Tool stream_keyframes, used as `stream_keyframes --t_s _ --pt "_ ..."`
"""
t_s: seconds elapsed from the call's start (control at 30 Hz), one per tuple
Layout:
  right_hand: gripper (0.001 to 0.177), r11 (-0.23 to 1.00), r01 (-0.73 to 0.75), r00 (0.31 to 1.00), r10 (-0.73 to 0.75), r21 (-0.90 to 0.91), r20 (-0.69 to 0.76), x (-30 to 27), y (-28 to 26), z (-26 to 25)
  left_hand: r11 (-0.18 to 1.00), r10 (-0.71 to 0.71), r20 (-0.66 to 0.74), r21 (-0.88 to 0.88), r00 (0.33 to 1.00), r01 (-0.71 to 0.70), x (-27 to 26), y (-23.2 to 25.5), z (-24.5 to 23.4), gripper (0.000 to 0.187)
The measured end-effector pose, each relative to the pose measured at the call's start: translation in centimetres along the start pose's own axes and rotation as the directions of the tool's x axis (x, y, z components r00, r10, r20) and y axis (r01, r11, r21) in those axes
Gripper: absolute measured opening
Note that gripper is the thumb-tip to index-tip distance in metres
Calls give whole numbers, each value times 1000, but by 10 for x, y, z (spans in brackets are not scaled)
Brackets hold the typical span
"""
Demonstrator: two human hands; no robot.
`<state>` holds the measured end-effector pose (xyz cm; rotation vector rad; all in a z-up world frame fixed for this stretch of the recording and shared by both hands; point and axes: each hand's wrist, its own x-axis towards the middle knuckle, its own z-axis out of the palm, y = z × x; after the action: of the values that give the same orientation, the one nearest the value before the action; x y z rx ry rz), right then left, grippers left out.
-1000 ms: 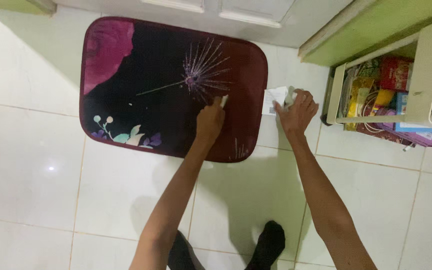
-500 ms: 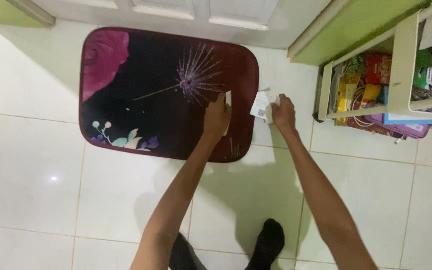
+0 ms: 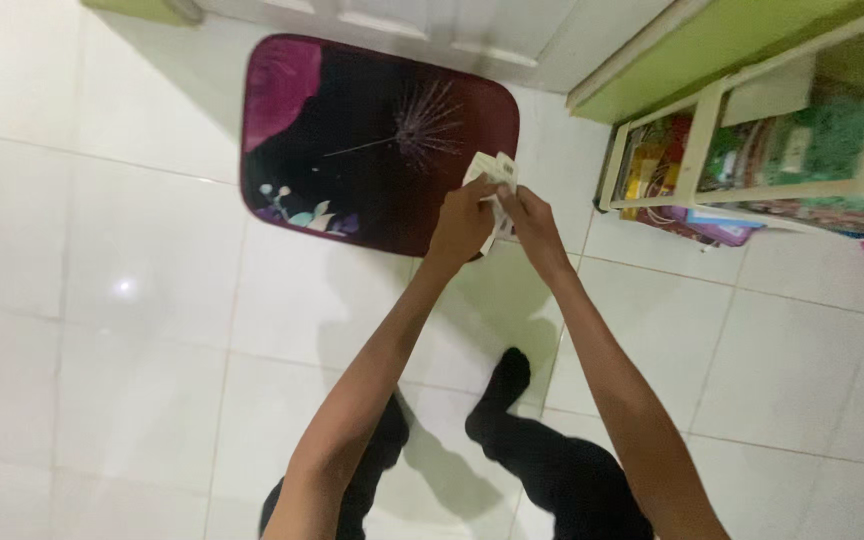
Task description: The person tidies a room by placing a cloth and a water bottle onto tables, moving a cushion onto a chair, putting a tape dispenser and papers onto a tiered shelf, and straightening a floor mat by hand.
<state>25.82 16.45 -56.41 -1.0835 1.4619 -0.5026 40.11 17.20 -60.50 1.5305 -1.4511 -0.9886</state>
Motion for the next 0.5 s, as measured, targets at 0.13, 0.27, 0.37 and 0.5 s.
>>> stream_keyframes --t_s 0.13,0.27,0.37,0.5 --pt "22 982 183 983 -184 51 8 -81 -70 4 999 39 18 8 999 -39 -32 71 -57 35" --pt "18 994 107 989 -109 -23 -96 -148 -134 -11 992 97 -83 -79 992 -103 -69 189 -125 36" --pt "18 998 58 992 -57 10 -115 -200 -204 -21 999 27 -226 52 974 -16 -92 276 -175 48" --pt "18 949 93 996 -88 300 -30 -275 -283 -27 967 -192 -129 -194 973 165 -118 359 -225 67"
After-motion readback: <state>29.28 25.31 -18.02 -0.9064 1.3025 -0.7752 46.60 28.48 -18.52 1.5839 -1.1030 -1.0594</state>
